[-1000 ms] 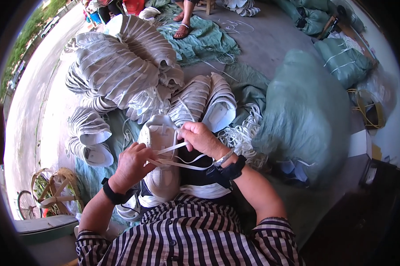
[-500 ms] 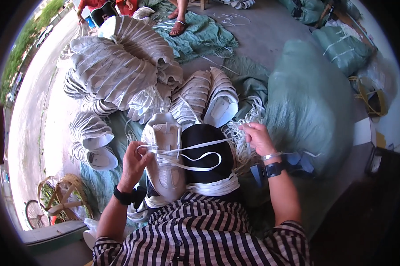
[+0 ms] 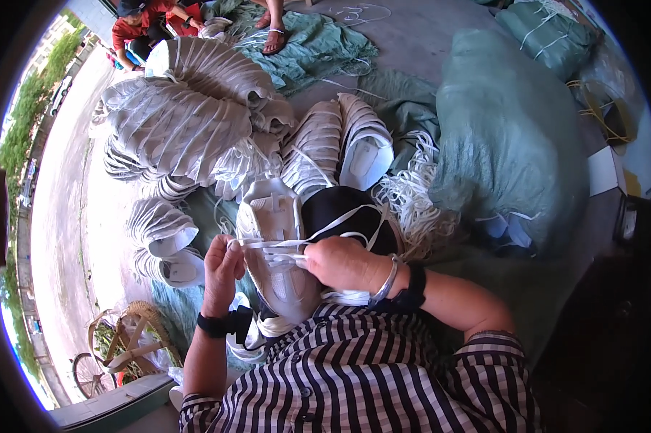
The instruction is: The person is lacing a pair of white sneakers in a workshop.
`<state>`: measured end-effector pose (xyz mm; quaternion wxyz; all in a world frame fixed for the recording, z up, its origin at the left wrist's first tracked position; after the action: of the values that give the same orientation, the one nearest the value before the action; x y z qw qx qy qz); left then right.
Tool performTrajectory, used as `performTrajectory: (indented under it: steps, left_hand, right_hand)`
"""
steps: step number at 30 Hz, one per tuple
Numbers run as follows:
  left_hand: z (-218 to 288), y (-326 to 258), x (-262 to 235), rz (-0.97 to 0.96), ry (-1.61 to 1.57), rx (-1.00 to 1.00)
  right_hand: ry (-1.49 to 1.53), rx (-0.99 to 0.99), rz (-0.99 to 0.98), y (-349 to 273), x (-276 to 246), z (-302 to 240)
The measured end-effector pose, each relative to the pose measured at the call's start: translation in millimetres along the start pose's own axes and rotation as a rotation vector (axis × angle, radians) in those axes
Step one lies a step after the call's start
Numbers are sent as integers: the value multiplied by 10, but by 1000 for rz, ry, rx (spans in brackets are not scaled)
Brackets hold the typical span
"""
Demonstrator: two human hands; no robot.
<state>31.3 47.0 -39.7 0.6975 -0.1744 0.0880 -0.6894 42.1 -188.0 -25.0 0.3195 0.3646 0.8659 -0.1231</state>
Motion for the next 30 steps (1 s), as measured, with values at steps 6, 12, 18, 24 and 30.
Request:
performTrajectory:
  steps: [6, 12, 18, 24, 30]
  left_hand:
    - [29, -7, -40, -23, -234, -80]
    - [-81, 63, -55, -43, -292, -97]
    - [-19, 56, -69, -27, -336, -74]
    - [162, 93, -40, -49, -329, -8]
    - [138, 122, -92, -21, -358, -3]
  right_hand:
    - [515, 165, -82, 9, -224, 110]
    - [1416, 547, -160, 73, 83, 190]
    - [1330, 576, -171, 122, 180, 163]
    - [1348, 604, -269, 176, 145, 106]
    - [-119, -104, 241, 200, -71, -81]
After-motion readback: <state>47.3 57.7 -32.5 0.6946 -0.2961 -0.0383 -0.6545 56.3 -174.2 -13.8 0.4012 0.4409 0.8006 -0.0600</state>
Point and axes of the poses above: each hand's wrist, its own y-axis towards the middle knuckle, its own x-axis out of the palm, z = x × y, the point moved 3 cm from there along y, towards the middle knuckle, and after that the axes turned 7 degrees about -x, right-handed, at the moved point
